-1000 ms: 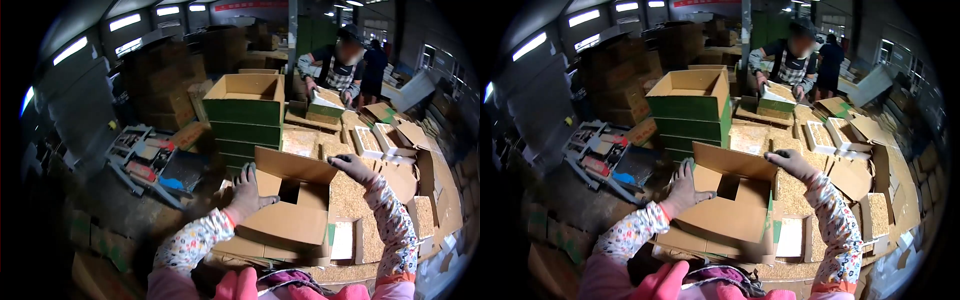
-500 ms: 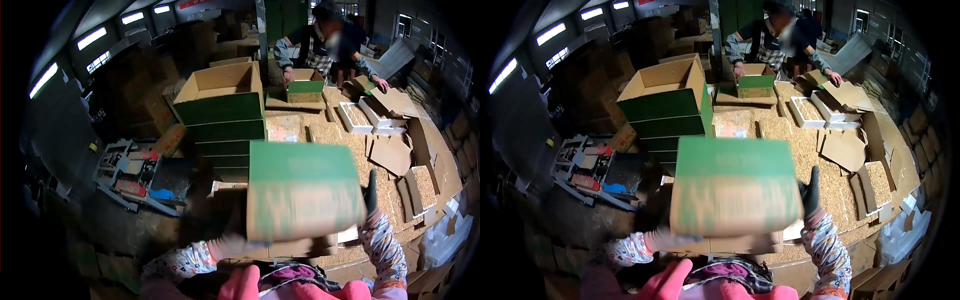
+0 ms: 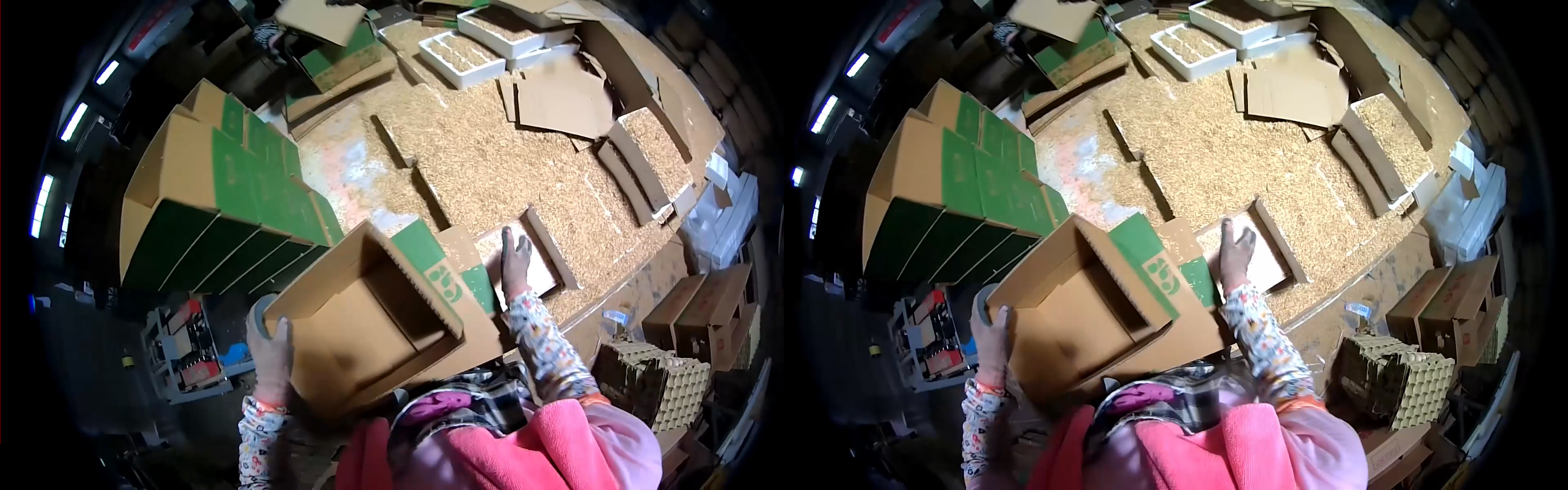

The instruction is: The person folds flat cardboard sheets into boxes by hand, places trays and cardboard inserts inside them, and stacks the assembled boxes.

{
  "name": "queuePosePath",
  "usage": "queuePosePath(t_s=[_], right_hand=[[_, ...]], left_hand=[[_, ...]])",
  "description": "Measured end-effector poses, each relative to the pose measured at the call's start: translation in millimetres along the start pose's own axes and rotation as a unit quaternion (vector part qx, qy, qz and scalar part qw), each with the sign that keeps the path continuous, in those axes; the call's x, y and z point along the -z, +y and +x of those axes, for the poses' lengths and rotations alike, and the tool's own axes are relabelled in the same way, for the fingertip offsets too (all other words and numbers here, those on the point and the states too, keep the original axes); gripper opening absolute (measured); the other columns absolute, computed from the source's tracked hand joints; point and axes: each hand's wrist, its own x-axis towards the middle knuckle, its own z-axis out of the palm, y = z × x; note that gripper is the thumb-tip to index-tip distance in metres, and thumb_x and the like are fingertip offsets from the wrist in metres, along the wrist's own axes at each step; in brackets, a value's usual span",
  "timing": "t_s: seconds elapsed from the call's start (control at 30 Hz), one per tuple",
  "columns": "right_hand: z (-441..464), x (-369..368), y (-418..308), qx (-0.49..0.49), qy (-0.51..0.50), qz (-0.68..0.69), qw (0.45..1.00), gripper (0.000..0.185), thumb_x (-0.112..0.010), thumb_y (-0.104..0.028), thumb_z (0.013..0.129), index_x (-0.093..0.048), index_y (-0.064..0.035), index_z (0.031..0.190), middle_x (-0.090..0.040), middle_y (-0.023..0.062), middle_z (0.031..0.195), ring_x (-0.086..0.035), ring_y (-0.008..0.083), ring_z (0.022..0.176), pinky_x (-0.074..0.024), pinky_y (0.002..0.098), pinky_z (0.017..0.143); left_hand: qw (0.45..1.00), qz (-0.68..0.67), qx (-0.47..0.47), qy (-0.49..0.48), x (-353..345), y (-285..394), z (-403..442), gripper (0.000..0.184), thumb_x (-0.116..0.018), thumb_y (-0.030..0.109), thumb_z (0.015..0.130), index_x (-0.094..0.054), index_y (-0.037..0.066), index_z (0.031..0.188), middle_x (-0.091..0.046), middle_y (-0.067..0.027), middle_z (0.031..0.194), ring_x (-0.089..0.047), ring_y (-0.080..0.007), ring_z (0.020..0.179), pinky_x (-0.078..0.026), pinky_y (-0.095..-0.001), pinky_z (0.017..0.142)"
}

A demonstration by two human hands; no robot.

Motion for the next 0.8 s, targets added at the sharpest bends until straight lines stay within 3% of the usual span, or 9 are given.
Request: queuePosePath(t_s=[0.03, 0.1, 0.13, 0.3, 0.43, 0.53, 0.67, 0.73, 0.8], right_hand=[[32, -27, 54, -0.053, -0.022, -0.156, 0.986, 0.079, -0.044, -0.057, 0.085, -0.037, 0.0089, 0.129, -0.033, 0.0299, 0.134, -0.032, 0.0386, 0.125, -0.0261, 0.0413, 0.105], [28, -43, 20, -0.063, -0.062, -0.236, 0.968, 0.100, -0.031, -0.072, 0.081, -0.021, 0.0091, 0.137, -0.018, 0.0307, 0.142, -0.013, 0.0407, 0.134, -0.0142, 0.0457, 0.109], [44, -72, 24, -0.048, -0.028, -0.105, 0.993, 0.102, -0.037, -0.070, 0.081, -0.014, 0.0110, 0.138, -0.013, 0.0316, 0.143, -0.010, 0.0408, 0.135, -0.0128, 0.0438, 0.110], [50, -86, 6, -0.021, 0.086, 0.216, 0.972, 0.093, -0.073, -0.032, 0.075, -0.017, 0.0111, 0.136, -0.030, 0.0222, 0.138, -0.033, 0.0295, 0.125, -0.0254, 0.0331, 0.105], [59, -80, 17, -0.132, 0.002, 0.386, 0.913, 0.099, -0.076, -0.028, 0.071, -0.011, -0.0040, 0.143, -0.030, 0.0165, 0.138, -0.036, 0.0268, 0.122, -0.0304, 0.0342, 0.101], [52, -74, -5, -0.105, 0.057, 0.346, 0.931, 0.101, -0.077, -0.030, 0.071, -0.010, -0.0085, 0.144, -0.031, 0.0164, 0.137, -0.038, 0.0266, 0.120, -0.0335, 0.0366, 0.099], [48, -81, -17, -0.235, 0.037, 0.217, 0.947, 0.101, -0.076, -0.029, 0.071, -0.009, -0.0103, 0.144, -0.032, 0.0163, 0.137, -0.039, 0.0269, 0.120, -0.0328, 0.0375, 0.101], [66, -114, 17, -0.072, 0.065, 0.391, 0.915, 0.099, -0.074, -0.029, 0.073, -0.008, -0.0084, 0.144, -0.032, 0.0169, 0.137, -0.041, 0.0264, 0.118, -0.0314, 0.0367, 0.103], [50, -90, -1, -0.046, 0.046, 0.422, 0.904, 0.098, -0.073, -0.027, 0.074, -0.007, -0.0074, 0.144, -0.033, 0.0168, 0.136, -0.042, 0.0259, 0.117, -0.0324, 0.0364, 0.102]], left_hand=[[1.000, -0.008, 0.024, -0.010, 2, 7, -4, 0.032, -0.058, 0.002, 0.077, -0.054, -0.001, 0.109, -0.059, -0.0107, 0.102, -0.056, -0.0205, 0.097, -0.041, -0.0302, 0.089], [0.997, -0.032, 0.075, -0.018, 6, 12, -8, 0.033, -0.057, 0.003, 0.078, -0.052, -0.001, 0.111, -0.057, -0.0116, 0.104, -0.054, -0.0210, 0.097, -0.041, -0.0302, 0.089], [0.994, -0.044, 0.099, -0.020, 5, 15, -6, 0.034, -0.057, 0.004, 0.078, -0.051, -0.001, 0.111, -0.055, -0.0121, 0.105, -0.053, -0.0212, 0.098, -0.041, -0.0302, 0.088], [0.996, -0.006, 0.082, 0.022, 2, 9, -8, 0.036, -0.061, 0.001, 0.074, -0.053, -0.002, 0.110, -0.056, -0.0127, 0.106, -0.054, -0.0224, 0.097, -0.041, -0.0311, 0.089], [0.996, 0.032, 0.077, 0.014, 2, 4, -8, 0.036, -0.064, 0.003, 0.074, -0.054, -0.002, 0.108, -0.058, -0.0167, 0.105, -0.054, -0.0294, 0.097, -0.040, -0.0338, 0.089], [0.998, 0.017, 0.063, 0.019, 6, -2, -14, 0.036, -0.064, 0.003, 0.074, -0.053, -0.002, 0.109, -0.057, -0.0170, 0.106, -0.054, -0.0295, 0.098, -0.040, -0.0341, 0.090], [0.996, 0.044, 0.042, 0.058, 8, 7, -27, 0.038, -0.062, 0.003, 0.075, -0.052, -0.001, 0.110, -0.055, -0.0170, 0.108, -0.053, -0.0299, 0.101, -0.040, -0.0347, 0.091], [0.997, 0.051, 0.043, 0.049, 13, 13, -32, 0.038, -0.062, 0.003, 0.075, -0.052, -0.001, 0.112, -0.054, -0.0170, 0.110, -0.051, -0.0302, 0.103, -0.039, -0.0347, 0.092], [0.996, 0.063, 0.033, 0.058, 19, 12, -42, 0.039, -0.061, 0.005, 0.076, -0.051, -0.002, 0.113, -0.053, -0.0172, 0.111, -0.050, -0.0302, 0.106, -0.038, -0.0346, 0.094]])
